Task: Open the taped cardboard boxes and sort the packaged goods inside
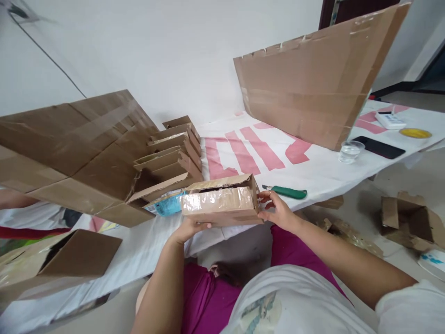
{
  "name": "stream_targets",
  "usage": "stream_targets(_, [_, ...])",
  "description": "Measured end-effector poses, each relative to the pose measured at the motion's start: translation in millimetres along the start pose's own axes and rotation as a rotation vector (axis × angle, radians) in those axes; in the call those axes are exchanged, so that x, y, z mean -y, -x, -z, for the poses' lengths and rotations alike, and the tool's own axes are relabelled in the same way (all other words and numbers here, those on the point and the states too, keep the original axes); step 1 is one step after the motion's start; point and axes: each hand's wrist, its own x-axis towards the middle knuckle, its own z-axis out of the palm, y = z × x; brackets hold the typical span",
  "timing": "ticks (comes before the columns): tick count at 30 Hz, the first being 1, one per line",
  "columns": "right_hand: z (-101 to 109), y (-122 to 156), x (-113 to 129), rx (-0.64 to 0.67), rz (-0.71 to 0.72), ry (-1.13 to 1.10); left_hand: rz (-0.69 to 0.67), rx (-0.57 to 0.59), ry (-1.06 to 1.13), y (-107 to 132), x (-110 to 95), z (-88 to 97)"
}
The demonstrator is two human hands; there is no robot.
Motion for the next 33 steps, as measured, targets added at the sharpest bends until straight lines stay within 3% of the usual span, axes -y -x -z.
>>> stream_targets(10, [2,-10,-17,-0.032,-0.093,-0.119,0.040,0.007,-0.010,-6,-3,-6.2])
stream_targets(33, [-2,-9,-21,-0.095,-0.165,-0.291,0.050,-0.015,-0.202,-9,-5,-6.0])
